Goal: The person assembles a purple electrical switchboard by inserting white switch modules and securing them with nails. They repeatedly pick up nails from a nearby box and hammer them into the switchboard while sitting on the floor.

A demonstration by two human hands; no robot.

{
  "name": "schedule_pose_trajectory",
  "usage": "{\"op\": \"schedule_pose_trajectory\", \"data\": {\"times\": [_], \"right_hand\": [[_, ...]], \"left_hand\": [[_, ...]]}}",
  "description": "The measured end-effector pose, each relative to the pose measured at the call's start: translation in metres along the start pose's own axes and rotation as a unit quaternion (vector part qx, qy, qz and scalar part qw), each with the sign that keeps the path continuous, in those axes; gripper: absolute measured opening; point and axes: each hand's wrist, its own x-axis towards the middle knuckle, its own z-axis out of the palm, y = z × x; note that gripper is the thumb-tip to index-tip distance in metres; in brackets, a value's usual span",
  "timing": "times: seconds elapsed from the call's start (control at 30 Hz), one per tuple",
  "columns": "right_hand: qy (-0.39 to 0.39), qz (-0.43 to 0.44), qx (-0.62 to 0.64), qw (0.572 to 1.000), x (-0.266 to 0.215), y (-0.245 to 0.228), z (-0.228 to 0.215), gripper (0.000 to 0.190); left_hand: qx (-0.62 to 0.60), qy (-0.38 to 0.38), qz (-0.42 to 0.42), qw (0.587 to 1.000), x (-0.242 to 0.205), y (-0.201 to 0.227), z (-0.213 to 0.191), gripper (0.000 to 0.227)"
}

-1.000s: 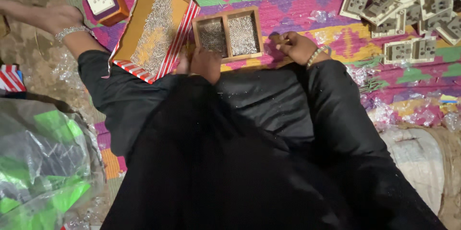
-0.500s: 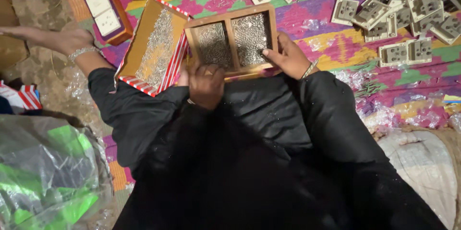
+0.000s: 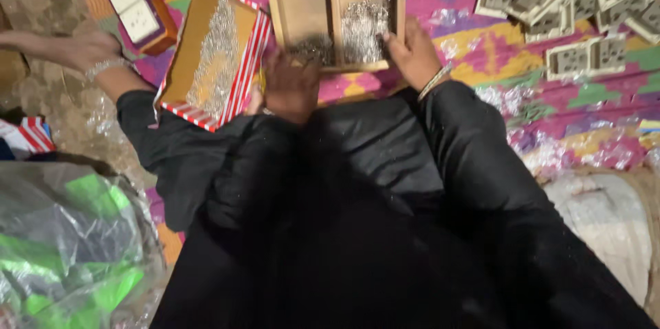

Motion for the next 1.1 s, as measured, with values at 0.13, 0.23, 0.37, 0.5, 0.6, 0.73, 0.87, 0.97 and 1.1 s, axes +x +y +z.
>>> {"op": "schedule_pose_trajectory", "data": {"times": [0.13, 0.23, 0.37, 0.5, 0.6, 0.73, 0.87, 0.97, 1.1], "right_hand": [[-0.007, -0.052, 0.061, 0.997, 0.008, 0.006, -0.008, 0.038], [0.017, -0.142, 0.008, 0.99, 0.005, 0.017, -0.015, 0.038], [0.039, -0.153, 0.01, 0.987, 0.006, 0.009, -0.007, 0.033], [0.055, -0.236, 0.041, 0.969, 0.005, 0.005, -0.016, 0.047], [0.052, -0.147, 0.032, 0.987, 0.004, 0.02, -0.005, 0.042], [-0.045, 0.041, -0.043, 0.997, 0.037, 0.036, -0.007, 0.047], [-0.173, 0.139, -0.161, 0.962, 0.025, 0.066, 0.002, 0.051], [-0.189, 0.089, -0.173, 0.963, 0.031, 0.076, 0.003, 0.047], [-0.067, -0.101, -0.056, 0.991, 0.034, 0.078, 0.001, 0.053]], "left_hand": [[-0.057, 0.02, -0.002, 0.998, 0.018, 0.002, -0.003, 0.013], [-0.028, 0.036, 0.017, 0.999, 0.013, 0.004, -0.003, 0.011], [0.02, 0.024, -0.013, 0.999, 0.015, 0.002, 0.0, 0.012], [0.021, 0.066, 0.007, 0.998, 0.027, 0.001, 0.011, 0.012], [0.026, -0.002, -0.005, 1.0, 0.006, -0.002, 0.016, 0.012], [-0.006, -0.122, -0.041, 0.992, 0.011, -0.02, 0.057, 0.011], [-0.037, -0.112, -0.037, 0.992, -0.044, -0.024, 0.098, 0.02], [-0.027, -0.032, -0.043, 0.998, -0.069, -0.028, 0.132, 0.016], [0.018, -0.117, -0.099, 0.988, -0.063, -0.048, 0.162, 0.022]]}}
